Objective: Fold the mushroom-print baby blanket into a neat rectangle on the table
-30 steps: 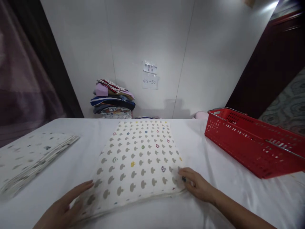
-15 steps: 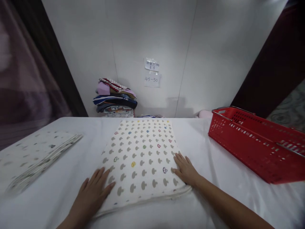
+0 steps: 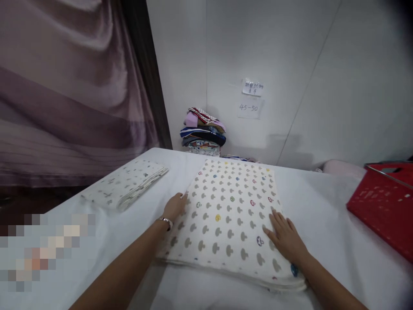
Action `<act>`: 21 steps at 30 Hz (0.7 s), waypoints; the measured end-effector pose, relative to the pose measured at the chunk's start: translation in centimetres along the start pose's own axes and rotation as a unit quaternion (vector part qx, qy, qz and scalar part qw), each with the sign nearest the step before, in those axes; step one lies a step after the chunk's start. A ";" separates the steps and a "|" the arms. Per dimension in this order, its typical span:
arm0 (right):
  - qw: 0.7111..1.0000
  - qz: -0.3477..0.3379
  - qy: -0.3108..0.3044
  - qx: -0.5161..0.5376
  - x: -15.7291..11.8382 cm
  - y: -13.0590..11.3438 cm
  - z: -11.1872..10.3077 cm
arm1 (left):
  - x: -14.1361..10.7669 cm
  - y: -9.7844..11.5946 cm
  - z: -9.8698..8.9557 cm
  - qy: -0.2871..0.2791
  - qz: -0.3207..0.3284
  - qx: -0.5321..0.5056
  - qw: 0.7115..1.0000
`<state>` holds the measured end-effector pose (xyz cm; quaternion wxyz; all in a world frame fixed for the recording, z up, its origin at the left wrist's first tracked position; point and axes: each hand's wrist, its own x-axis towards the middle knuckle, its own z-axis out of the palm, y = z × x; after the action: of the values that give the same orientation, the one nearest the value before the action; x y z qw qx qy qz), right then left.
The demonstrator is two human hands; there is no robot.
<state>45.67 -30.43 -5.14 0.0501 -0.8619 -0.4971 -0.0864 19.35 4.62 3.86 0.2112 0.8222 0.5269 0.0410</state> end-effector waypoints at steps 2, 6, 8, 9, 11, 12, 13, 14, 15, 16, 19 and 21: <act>1.000 -0.007 0.014 -0.001 -0.2 0.2 0.3 | 0.6 -0.1 -0.1 -0.016 -0.011 -0.001 1.000; 0.999 -0.017 0.025 0.010 -0.4 0.6 0.5 | 0.4 -0.3 0.2 -0.008 -0.002 0.021 1.000; 0.999 -0.021 0.028 0.013 -0.4 0.7 0.7 | 0.0 -0.4 0.3 0.009 0.006 0.048 0.999; 0.999 -0.022 0.031 0.014 -0.4 0.7 0.8 | -0.2 -0.5 0.4 0.013 0.008 0.059 0.998; 0.999 -0.027 0.038 0.014 -0.4 0.8 1.0 | -0.4 -0.5 0.4 0.008 0.008 0.066 0.998; 0.999 -0.029 0.043 0.014 -0.5 0.8 1.1 | -0.4 -0.4 0.3 0.003 0.005 0.065 0.998; 0.998 -0.029 0.047 0.014 -0.5 0.8 1.2 | -0.2 -0.3 0.2 -0.002 0.003 0.061 0.998; 0.998 -0.029 0.050 0.014 -0.5 0.8 1.2 | 0.1 0.0 0.1 -0.002 0.002 0.057 0.998; 0.998 -0.029 0.051 0.015 -0.5 0.7 1.2 | 0.6 0.3 -0.1 0.000 0.002 0.052 0.999; 0.998 -0.028 0.051 0.017 -0.4 0.7 1.2 | 1.1 0.7 -0.2 0.003 0.004 0.047 0.999; 0.999 -0.025 0.042 0.018 -0.3 0.6 0.9 | 3.4 2.1 -0.3 0.009 0.012 0.043 0.999; 0.999 -0.025 0.035 0.016 -0.3 0.6 0.7 | 4.7 2.9 0.1 0.010 0.014 0.048 0.999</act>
<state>46.10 -30.82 -5.87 0.0796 -0.8449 -0.5174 -0.1098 23.95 7.74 4.23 0.1654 0.8382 0.5190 0.0268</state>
